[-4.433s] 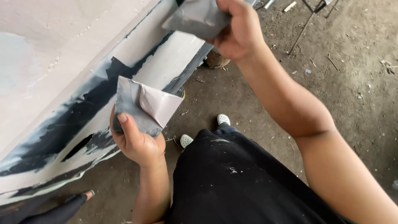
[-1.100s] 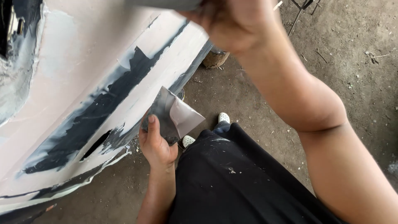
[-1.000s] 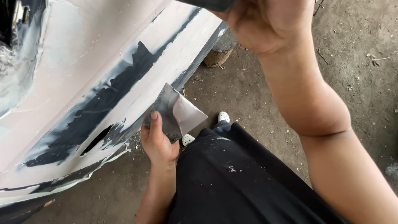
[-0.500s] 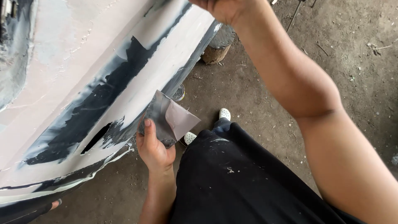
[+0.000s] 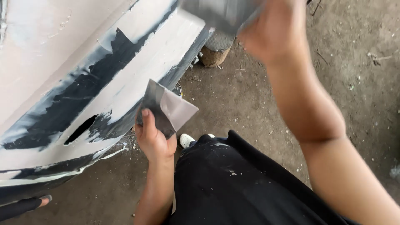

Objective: The person applies a substance from a can onto a metal scraper and then uses the scraper to spread and smooth a white filler on the side of a car. The person then uses a sanding block to sand the filler on the car's body.

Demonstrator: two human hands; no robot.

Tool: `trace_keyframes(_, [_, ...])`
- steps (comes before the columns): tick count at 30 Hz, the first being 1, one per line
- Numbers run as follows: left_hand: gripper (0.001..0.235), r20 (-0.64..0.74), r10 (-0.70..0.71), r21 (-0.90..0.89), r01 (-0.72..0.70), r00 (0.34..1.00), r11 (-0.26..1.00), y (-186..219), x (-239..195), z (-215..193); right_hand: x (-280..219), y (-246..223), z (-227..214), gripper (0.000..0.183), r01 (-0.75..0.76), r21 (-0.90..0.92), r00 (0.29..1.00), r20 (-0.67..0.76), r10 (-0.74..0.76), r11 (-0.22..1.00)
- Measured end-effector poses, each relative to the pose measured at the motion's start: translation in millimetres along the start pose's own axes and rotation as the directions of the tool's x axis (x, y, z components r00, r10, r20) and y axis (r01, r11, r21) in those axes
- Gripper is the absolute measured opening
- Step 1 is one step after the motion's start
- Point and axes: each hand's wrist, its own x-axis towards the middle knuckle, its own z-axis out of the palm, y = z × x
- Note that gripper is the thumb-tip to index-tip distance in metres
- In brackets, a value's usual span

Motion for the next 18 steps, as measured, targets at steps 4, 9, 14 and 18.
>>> trace_keyframes(4, [0.037,0.001,0.024,-0.105,-0.024,1.0,0.994,-27.9,-0.7,26.9,-75.2,23.3,72.7,0.049,-0.091,-0.273,0.986,-0.159,0.049,0.958])
trace_keyframes(9, [0.046,0.107,0.224,0.213,-0.243,0.969,0.947,-59.1,-8.5,33.0,-124.4,29.6,68.1,0.065,-0.123,-0.624,0.992,-0.055,0.113,0.772])
trace_keyframes(14, [0.045,0.034,0.187,0.142,-0.19,0.982,0.971,-65.3,-17.0,34.3,-158.0,35.9,47.8,0.061,-0.235,-0.834,0.97,-0.168,0.176,0.5])
trace_keyframes(18, [0.043,0.065,0.228,0.14,-0.235,0.972,0.962,-59.1,-25.6,34.3,-163.0,28.7,50.8,0.061,-0.21,-0.942,0.978,-0.202,0.058,0.263])
